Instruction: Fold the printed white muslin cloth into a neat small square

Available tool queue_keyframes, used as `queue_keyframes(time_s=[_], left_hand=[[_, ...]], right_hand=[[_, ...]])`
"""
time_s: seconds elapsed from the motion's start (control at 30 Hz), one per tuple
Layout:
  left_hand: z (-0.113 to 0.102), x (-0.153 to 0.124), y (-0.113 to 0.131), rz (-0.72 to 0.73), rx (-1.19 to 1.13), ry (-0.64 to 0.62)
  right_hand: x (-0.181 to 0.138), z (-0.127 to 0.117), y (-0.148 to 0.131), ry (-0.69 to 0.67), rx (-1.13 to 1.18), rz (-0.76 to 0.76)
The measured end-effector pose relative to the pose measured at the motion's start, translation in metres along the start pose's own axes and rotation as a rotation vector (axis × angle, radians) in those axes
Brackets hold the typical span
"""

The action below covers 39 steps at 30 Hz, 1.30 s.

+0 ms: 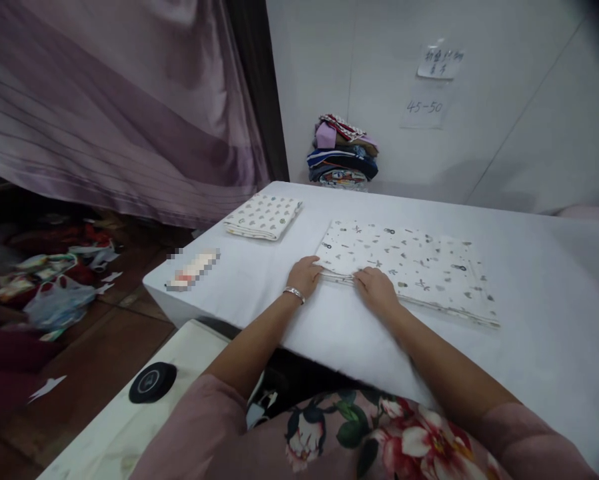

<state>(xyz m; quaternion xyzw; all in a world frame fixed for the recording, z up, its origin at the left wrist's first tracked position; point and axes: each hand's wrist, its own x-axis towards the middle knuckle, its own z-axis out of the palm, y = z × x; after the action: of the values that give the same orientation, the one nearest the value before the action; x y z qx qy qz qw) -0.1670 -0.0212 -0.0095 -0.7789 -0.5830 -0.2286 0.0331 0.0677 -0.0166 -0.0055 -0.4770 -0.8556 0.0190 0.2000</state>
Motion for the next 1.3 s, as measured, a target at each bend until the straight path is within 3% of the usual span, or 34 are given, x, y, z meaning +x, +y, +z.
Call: queue_keyframes(time_s=[0.27, 0.63, 0.83, 1.03, 1.3], left_hand=[[-0.008, 0.0, -0.006, -0.043, -0.111, 0.001], [0.0, 0.009, -0.001, -0.067, -0.1, 0.199], [-0.001, 0.002, -0.007, 0.058, -0.049, 0.032], [-0.009, 0.003, -0.005, 0.014, 0.07, -0.118], [-0.018, 0.009, 0.0, 0.016, 0.135, -0.168]], right_hand=[[0.002, -0.004, -0.001, -0.038, -0.019, 0.002], [0.003, -0.006, -0.003, -0.051, 0.064, 0.078], [0.004, -0.007, -0.004, -0.059, 0.046, 0.089], [0.004, -0.006, -0.003, -0.06, 0.031, 0.072], [0.004, -0.006, -0.003, -0.087, 0.004, 0.065]])
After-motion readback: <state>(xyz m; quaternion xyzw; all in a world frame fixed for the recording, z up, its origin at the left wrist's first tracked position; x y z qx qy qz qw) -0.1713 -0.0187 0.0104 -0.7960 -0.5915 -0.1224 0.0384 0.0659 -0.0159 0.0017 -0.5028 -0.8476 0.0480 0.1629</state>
